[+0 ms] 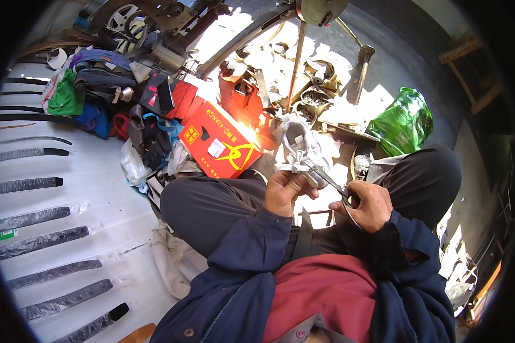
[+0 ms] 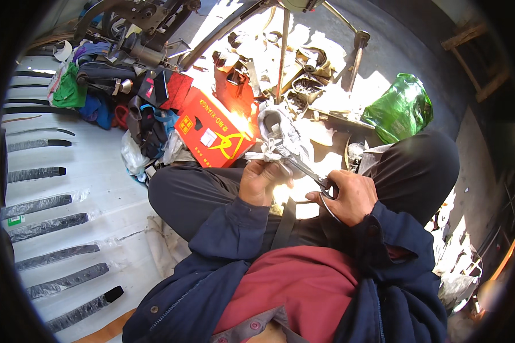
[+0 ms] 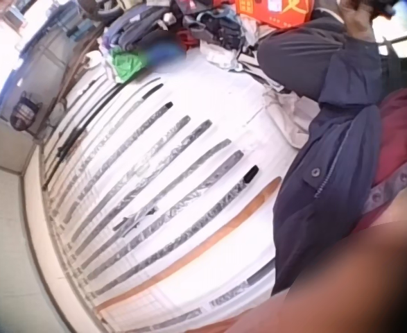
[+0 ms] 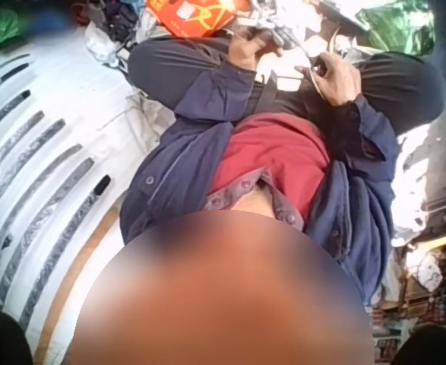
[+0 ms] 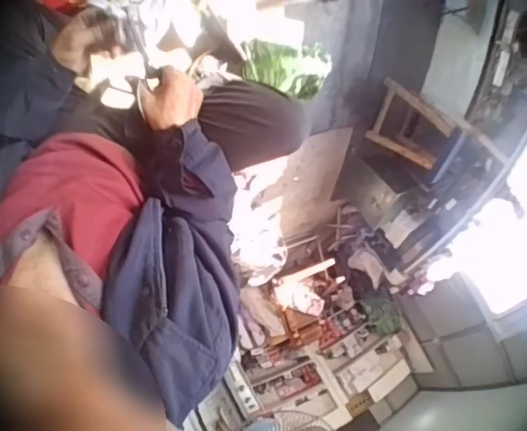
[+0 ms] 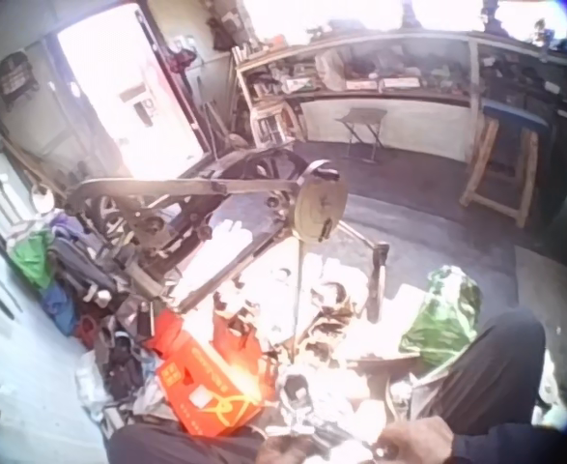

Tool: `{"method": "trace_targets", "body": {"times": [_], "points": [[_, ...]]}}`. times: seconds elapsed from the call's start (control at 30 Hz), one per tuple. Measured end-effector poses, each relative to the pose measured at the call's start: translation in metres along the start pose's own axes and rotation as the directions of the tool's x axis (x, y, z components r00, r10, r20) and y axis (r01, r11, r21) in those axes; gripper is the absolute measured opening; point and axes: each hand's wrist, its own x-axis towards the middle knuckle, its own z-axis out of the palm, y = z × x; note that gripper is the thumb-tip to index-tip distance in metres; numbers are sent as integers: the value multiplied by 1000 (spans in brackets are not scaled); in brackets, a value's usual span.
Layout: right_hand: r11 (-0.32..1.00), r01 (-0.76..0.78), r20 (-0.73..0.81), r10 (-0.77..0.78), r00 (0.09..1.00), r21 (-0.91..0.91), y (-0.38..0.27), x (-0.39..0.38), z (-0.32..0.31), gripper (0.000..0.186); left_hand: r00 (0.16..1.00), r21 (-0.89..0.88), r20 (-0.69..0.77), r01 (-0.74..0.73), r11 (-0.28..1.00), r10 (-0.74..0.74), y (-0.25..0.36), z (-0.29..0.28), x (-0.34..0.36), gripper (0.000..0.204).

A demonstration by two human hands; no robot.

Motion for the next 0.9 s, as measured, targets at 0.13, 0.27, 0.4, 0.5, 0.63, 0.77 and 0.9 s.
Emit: {"method": "trace_targets", "body": {"times": [0.13, 0.27, 0.4, 0.5, 0.63, 0.77, 0.9], "points": [[994, -46, 15, 45, 999, 100, 3, -2, -2, 53, 997, -93, -78, -31, 995, 24, 1, -5, 1, 22], [723, -136, 12, 173, 985, 678, 8, 1, 0, 39, 993, -111, -119, -30, 993, 17, 1, -7, 2, 23], [536, -66, -79, 244, 967, 842, 11, 11, 5, 19, 998, -132, -23, 51, 990, -54, 3, -3, 0, 21], [446, -1, -91, 185, 978, 895, 7, 18, 12, 20, 989, -94, 84, 133, 987, -125, 4, 4, -3, 26], [684, 229, -210, -112, 971, 693, 3, 22, 13, 23, 907, -78, 226, 379, 922, -354, 10, 11, -8, 30], [658, 249, -182, -171, 968, 711, -3, 21, 16, 25, 832, -53, 350, 477, 877, -431, 14, 13, -9, 28], [762, 405, -232, -332, 914, 505, -3, 21, 13, 34, 787, -11, 364, 537, 843, -497, 14, 13, -13, 26]]}}
